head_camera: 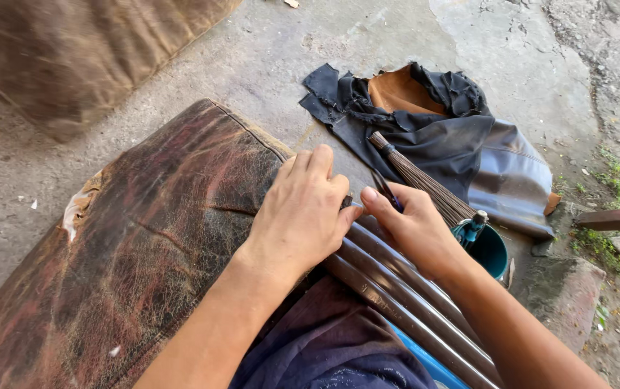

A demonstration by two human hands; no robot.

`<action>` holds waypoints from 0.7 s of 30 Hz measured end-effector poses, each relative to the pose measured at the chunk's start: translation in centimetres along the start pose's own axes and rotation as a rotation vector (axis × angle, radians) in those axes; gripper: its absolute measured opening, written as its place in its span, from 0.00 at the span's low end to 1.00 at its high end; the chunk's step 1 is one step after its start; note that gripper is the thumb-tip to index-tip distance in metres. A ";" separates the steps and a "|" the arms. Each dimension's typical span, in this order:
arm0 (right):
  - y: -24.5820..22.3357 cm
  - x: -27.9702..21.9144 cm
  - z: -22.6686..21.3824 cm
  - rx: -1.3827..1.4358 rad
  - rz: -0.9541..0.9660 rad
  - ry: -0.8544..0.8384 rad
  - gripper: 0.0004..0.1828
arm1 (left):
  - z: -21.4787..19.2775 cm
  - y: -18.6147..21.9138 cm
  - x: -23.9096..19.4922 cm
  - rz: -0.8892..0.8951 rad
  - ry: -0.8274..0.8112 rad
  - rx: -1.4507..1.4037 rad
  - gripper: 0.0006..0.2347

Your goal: The person uses a small knife to carefully cut the stitching along the edge of a worn leather cushion. They work along the seam to detach the zipper from the leather, eventually pulling the zipper tape away from the cushion edge.

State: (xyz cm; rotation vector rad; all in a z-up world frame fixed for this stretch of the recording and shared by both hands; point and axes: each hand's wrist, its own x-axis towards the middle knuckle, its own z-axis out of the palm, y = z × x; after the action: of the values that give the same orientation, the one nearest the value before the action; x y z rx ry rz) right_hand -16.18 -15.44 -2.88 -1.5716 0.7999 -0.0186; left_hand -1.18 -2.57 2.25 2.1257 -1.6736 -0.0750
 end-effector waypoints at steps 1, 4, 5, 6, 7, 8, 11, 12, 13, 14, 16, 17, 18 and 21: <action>-0.1 0.4 0.1 0.106 0.071 -0.040 0.22 | -0.3 0.3 0.5 -0.026 -0.058 0.068 0.13; 0.0 1.2 0.3 0.326 0.241 -0.171 0.21 | -1.2 1.3 1.1 -0.091 -0.185 0.195 0.14; 0.1 1.5 0.4 0.336 0.262 -0.220 0.21 | -1.6 1.5 1.0 -0.099 -0.194 0.190 0.13; 0.1 1.7 0.4 0.344 0.280 -0.268 0.21 | -2.0 1.7 1.1 -0.105 -0.200 0.185 0.12; 0.1 1.8 0.3 0.394 0.269 -0.286 0.19 | -2.3 1.9 0.9 -0.094 -0.160 0.133 0.11; 0.2 1.8 0.2 0.445 0.260 -0.304 0.16 | -2.6 2.1 0.6 -0.083 -0.122 0.081 0.11; 0.3 1.6 0.7 0.387 0.192 -0.306 0.14 | -3.0 2.7 -0.9 -0.065 -0.012 -0.012 0.07; 0.3 1.4 1.0 0.333 0.162 -0.293 0.15 | -2.9 2.8 -1.4 -0.056 0.024 -0.035 0.06; 0.3 1.3 1.1 0.316 0.138 -0.288 0.15 | -2.9 2.9 -2.0 -0.048 0.037 -0.023 0.06; 0.3 0.9 1.2 0.295 0.121 -0.287 0.15 | -2.7 3.1 -2.7 -0.046 0.050 -0.015 0.06; 0.5 0.2 1.7 0.331 0.096 -0.288 0.14 | -2.6 3.5 -4.2 -0.020 0.090 0.011 0.05; 0.6 -0.3 1.9 0.388 0.089 -0.291 0.13 | -2.5 3.8 -5.0 0.003 0.118 0.030 0.04; 0.6 -0.7 2.1 0.445 0.081 -0.290 0.12 | -2.6 4.0 -5.6 0.030 0.147 0.048 0.03; 1.2 -2.3 3.2 0.397 0.113 -0.253 0.14 | -2.4 4.6 -7.4 0.065 0.313 0.113 0.07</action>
State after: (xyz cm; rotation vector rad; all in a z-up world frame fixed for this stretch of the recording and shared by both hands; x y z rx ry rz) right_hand -16.99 -11.47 -3.55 -1.1254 0.6380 0.0969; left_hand -6.64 4.31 4.51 2.0346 -1.5886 0.3611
